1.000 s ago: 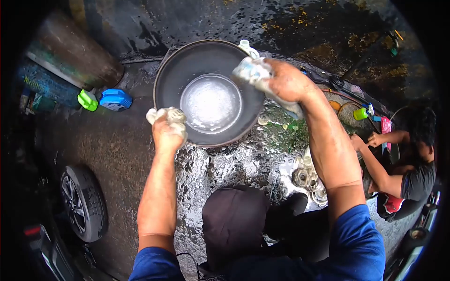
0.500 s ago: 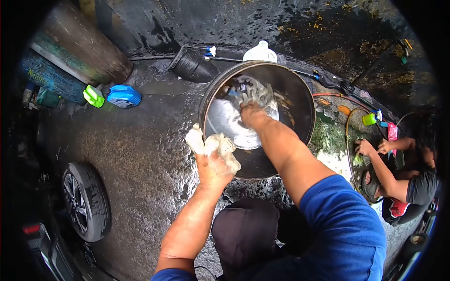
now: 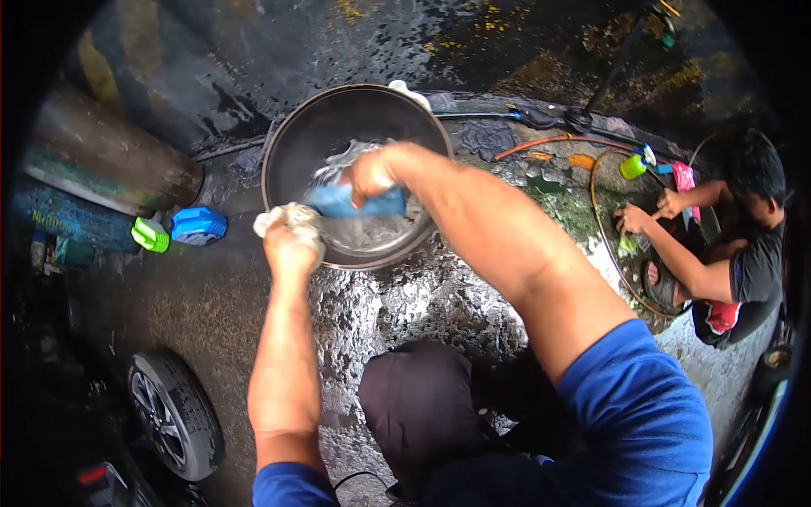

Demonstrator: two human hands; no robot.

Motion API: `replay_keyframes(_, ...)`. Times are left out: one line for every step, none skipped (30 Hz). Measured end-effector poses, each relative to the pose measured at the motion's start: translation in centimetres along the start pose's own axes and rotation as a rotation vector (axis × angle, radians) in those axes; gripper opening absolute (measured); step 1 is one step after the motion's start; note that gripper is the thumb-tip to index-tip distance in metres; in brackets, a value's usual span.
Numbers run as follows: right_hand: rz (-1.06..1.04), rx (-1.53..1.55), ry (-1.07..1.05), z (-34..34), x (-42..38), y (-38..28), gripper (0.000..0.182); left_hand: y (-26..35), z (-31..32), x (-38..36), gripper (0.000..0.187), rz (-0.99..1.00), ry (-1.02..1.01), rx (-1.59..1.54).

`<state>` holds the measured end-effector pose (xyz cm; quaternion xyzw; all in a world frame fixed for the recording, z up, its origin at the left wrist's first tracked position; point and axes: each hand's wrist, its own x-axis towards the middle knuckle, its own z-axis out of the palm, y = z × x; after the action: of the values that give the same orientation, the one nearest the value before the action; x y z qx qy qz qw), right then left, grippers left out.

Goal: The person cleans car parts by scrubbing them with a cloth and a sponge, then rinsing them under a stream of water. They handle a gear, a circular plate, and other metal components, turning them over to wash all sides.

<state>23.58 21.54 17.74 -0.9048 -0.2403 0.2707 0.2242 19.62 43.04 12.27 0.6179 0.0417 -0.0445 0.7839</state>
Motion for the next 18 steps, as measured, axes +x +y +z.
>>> replay_keyframes(0.008, 0.251, 0.006, -2.0, -1.1, 0.3, 0.056, 0.5, -0.3, 0.8, 0.016, 0.34, -0.048, 0.637)
replay_keyframes(0.014, 0.503, 0.015, -3.7, -2.1, 0.8, 0.06, 1.1, -0.1, 1.7, 0.019, 0.422, -0.043, 0.796)
replay_keyframes(-0.018, 0.64, 0.069, -5.2, -4.5, 0.6, 0.058, 2.3, 0.6, 1.8, 0.02, 0.216, 0.056, 0.651)
replay_keyframes(-0.045, 0.779, 0.126, -6.4, -7.1, 0.7, 0.058, 4.6, 2.3, 1.3, 0.013, -0.144, 0.241, 0.668)
replay_keyframes(-0.1, 0.879, 0.179, -6.9, -8.6, 1.5, 0.056, 3.8, 0.9, 3.0, 0.012, -0.186, 0.225, 0.592)
replay_keyframes(-0.148, 0.981, 0.234, -7.0, -10.1, 2.6, 0.054, 3.5, -0.5, 4.6, 0.013, -0.213, 0.207, 0.654)
replay_keyframes(-0.081, 1.089, 0.28, -6.7, -12.4, 3.4, 0.052, 3.7, -0.2, 4.2, 0.017, -0.247, 0.168, 0.658)
replay_keyframes(-0.017, 1.188, 0.331, -6.6, -14.8, 4.3, 0.05, 2.2, -3.0, 6.0, 0.02, -0.174, 0.09, 0.609)
replay_keyframes(0.023, 1.267, 0.398, -5.7, -16.7, 5.8, 0.046, 0.0, -8.4, 10.5, 0.026, -0.122, -0.042, 0.641)
replay_keyframes(-0.035, 1.379, 0.447, -4.1, -19.4, 7.3, 0.046, 4.6, 1.7, 3.1, 0.022, -0.254, 0.368, 0.794)
replay_keyframes(-0.02, 1.404, 0.478, -2.3, -21.1, 10.2, 0.048, 4.1, -1.3, 5.2, 0.017, 0.296, -0.007, 1.288)
replay_keyframes(-0.014, 1.42, 0.509, -0.5, -22.8, 13.1, 0.05, 3.5, -4.3, 7.2, 0.017, 1.063, -0.082, 1.729)
replay_keyframes(-0.041, 1.46, 0.579, 1.6, -25.8, 14.6, 0.051, 5.2, -0.2, 5.0, 0.017, 1.093, -0.034, 1.58)
replay_keyframes(-0.067, 1.502, 0.648, 3.8, -29.2, 15.8, 0.054, 7.3, 2.7, 3.7, 0.016, 1.324, -0.215, 1.522)
replay_keyframes(-0.006, 1.464, 0.707, 5.7, -32.4, 17.0, 0.056, 6.1, 5.6, 2.0, 0.016, 0.844, -0.172, 0.837)
replay_keyframes(0.053, 1.425, 0.761, 7.5, -34.9, 18.0, 0.059, 5.6, 10.4, -1.3, 0.017, 0.563, -0.157, 0.691)
replay_keyframes(0.057, 1.379, 0.823, 9.3, -36.6, 19.3, 0.06, 4.8, 16.0, -5.1, 0.02, 0.288, -0.136, 0.549)
replay_keyframes(0.058, 1.328, 0.888, 10.7, -37.8, 20.3, 0.061, 2.8, 20.5, -8.1, 0.024, 0.116, -0.221, 0.602)
